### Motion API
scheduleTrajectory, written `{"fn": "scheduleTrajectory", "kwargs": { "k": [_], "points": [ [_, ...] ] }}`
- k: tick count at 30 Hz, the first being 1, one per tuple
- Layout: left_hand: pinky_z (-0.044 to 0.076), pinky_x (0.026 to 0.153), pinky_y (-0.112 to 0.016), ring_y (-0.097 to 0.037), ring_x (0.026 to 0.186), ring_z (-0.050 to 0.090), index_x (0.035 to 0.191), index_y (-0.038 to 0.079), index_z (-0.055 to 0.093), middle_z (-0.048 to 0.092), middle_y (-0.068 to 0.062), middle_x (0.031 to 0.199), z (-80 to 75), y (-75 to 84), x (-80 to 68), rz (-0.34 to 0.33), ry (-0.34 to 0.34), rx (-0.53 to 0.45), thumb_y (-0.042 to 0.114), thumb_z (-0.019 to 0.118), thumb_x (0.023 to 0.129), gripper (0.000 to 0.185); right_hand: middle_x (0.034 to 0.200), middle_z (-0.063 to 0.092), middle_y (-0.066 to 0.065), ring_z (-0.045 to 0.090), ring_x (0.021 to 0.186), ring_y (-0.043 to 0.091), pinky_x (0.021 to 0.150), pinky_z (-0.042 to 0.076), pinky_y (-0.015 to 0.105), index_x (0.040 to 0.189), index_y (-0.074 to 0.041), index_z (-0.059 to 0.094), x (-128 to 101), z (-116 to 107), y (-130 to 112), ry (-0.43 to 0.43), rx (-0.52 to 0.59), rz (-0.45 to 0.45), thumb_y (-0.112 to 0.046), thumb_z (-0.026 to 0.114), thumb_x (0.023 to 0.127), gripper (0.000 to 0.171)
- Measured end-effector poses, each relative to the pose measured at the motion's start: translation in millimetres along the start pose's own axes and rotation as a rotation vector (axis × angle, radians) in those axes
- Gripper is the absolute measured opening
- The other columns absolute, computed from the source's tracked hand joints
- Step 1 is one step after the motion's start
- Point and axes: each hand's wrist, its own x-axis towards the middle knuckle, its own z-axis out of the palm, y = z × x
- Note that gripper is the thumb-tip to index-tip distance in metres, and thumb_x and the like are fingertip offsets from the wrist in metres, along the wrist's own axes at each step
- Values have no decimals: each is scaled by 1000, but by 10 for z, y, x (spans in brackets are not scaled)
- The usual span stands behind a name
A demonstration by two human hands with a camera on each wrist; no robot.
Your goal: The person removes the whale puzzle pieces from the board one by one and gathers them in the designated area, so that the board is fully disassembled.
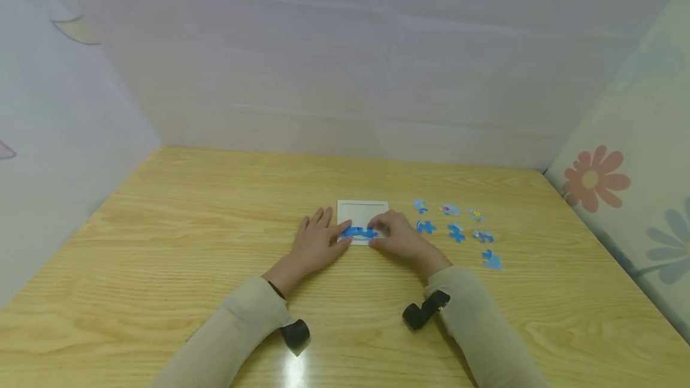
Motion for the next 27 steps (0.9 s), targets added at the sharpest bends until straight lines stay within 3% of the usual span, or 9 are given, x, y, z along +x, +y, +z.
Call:
{"fn": "scheduleTrajectory", "kwargs": {
  "k": [7, 16, 20, 27],
  "points": [
    [12, 112, -59, -40, 142, 14, 138, 24, 48, 22, -24, 151, -6, -2, -19, 9, 11, -10, 42, 47, 95, 46, 120, 56, 12, 47, 119, 29, 103, 35, 48, 115, -3, 58, 20, 23, -24, -13, 6, 53, -15, 63, 85, 33],
    [13, 111, -60, -40, 141, 17, 136, 24, 50, 24, -23, 151, -22, 8, -41, 11, 30, -22, 42, 48, 94, 46, 117, 57, 10, 49, 115, 27, 101, 37, 47, 110, -6, 56, 26, 41, -47, 3, 93, 99, -12, 63, 83, 29],
    [14, 111, -60, -40, 141, 18, 136, 24, 50, 25, -24, 151, -19, 10, -38, 15, 36, -22, 42, 49, 94, 46, 113, 57, 9, 51, 105, 24, 95, 41, 44, 111, -8, 56, 24, 33, -51, 0, 95, 89, -12, 62, 84, 28],
    [13, 111, -60, -40, 142, 17, 136, 23, 50, 23, -23, 151, -23, 21, -26, 18, 25, -27, 40, 49, 94, 45, 95, 55, 7, 47, 82, 19, 72, 42, 31, 113, -5, 57, 9, 4, -46, -14, 97, 81, -11, 62, 84, 30]
  ]
}}
